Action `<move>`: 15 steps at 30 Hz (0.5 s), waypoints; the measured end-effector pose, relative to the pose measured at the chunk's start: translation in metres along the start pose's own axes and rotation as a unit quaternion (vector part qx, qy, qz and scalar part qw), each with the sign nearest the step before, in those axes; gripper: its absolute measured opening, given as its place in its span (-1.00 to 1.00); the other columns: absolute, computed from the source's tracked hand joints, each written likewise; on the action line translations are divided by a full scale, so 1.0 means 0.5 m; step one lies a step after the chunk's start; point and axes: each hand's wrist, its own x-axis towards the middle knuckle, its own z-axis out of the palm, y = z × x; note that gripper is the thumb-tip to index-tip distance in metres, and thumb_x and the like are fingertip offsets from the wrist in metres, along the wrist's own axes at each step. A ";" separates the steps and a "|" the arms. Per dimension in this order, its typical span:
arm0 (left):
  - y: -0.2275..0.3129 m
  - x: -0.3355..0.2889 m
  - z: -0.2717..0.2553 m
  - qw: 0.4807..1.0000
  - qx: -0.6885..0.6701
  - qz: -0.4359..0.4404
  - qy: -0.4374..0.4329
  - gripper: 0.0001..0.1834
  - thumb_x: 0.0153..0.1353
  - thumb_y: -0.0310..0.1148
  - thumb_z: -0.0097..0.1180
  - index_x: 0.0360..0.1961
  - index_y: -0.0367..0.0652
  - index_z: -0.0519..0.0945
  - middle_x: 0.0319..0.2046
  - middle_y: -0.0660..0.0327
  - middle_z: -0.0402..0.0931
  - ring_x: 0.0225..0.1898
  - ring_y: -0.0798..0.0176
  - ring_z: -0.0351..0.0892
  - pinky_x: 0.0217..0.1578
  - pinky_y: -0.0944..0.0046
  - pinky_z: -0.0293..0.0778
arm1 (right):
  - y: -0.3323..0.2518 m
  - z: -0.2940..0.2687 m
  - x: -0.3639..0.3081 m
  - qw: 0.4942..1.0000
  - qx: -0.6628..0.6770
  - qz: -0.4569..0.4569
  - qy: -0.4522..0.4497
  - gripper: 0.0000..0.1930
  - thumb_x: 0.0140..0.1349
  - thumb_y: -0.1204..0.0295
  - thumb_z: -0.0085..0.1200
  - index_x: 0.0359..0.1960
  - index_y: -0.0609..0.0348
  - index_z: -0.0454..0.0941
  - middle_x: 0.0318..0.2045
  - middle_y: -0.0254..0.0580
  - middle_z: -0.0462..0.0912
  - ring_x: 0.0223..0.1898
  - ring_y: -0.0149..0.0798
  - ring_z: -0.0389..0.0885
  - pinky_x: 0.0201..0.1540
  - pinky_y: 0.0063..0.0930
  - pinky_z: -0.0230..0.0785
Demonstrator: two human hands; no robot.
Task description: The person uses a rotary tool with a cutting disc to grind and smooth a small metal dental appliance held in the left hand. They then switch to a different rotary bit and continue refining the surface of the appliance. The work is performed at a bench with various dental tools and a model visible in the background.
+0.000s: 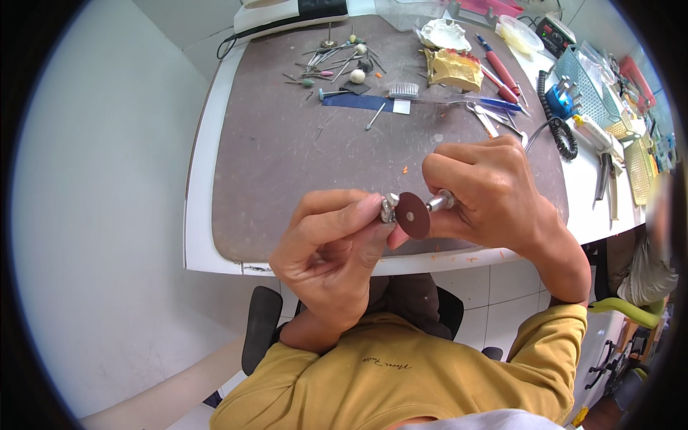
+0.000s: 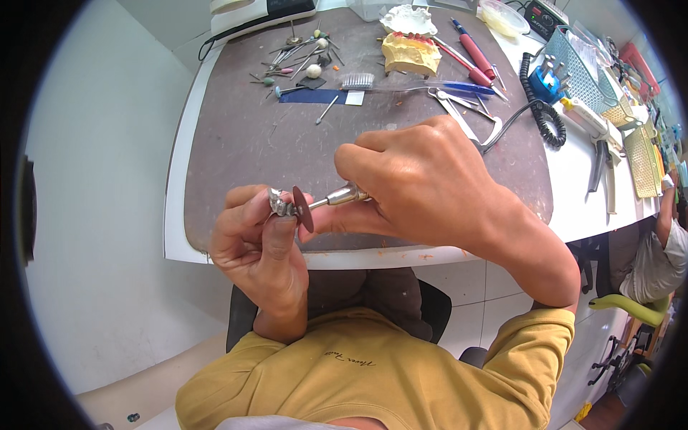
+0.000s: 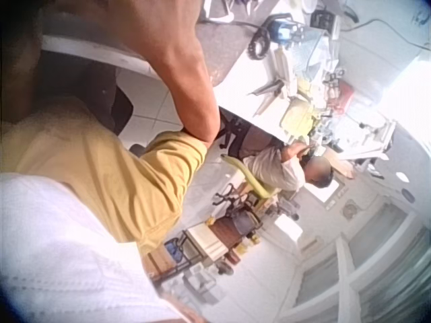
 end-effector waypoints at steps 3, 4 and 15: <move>0.000 0.003 0.001 1.000 -0.001 0.002 -0.003 -0.71 0.11 -0.76 0.19 -0.11 -0.38 0.57 -0.16 0.01 0.49 -0.29 0.24 0.64 -0.29 0.37 0.67 | 0.001 -0.004 -0.001 1.000 0.001 0.006 -0.007 -0.39 -0.01 -0.15 0.27 -0.74 0.12 0.31 -0.80 -0.28 0.36 -0.82 -0.18 0.34 -0.73 -0.36 0.16; 0.000 0.003 0.002 1.000 -0.005 0.001 -0.003 -0.71 0.11 -0.76 0.19 -0.11 -0.38 0.57 -0.16 0.01 0.49 -0.29 0.24 0.64 -0.29 0.37 0.67 | 0.001 -0.004 -0.001 1.000 -0.001 0.003 -0.004 -0.39 -0.01 -0.15 0.27 -0.74 0.12 0.31 -0.80 -0.28 0.36 -0.82 -0.18 0.34 -0.74 -0.36 0.16; 0.007 0.001 0.009 0.999 0.037 -0.008 0.020 -0.80 0.17 -0.63 0.20 -0.16 -0.28 0.56 -0.25 0.10 0.49 -0.31 0.30 0.62 -0.27 0.25 0.64 | 0.002 0.001 -0.001 1.000 -0.001 -0.002 0.004 -0.39 0.01 -0.15 0.25 -0.75 0.11 0.30 -0.81 -0.28 0.35 -0.83 -0.19 0.32 -0.75 -0.36 0.14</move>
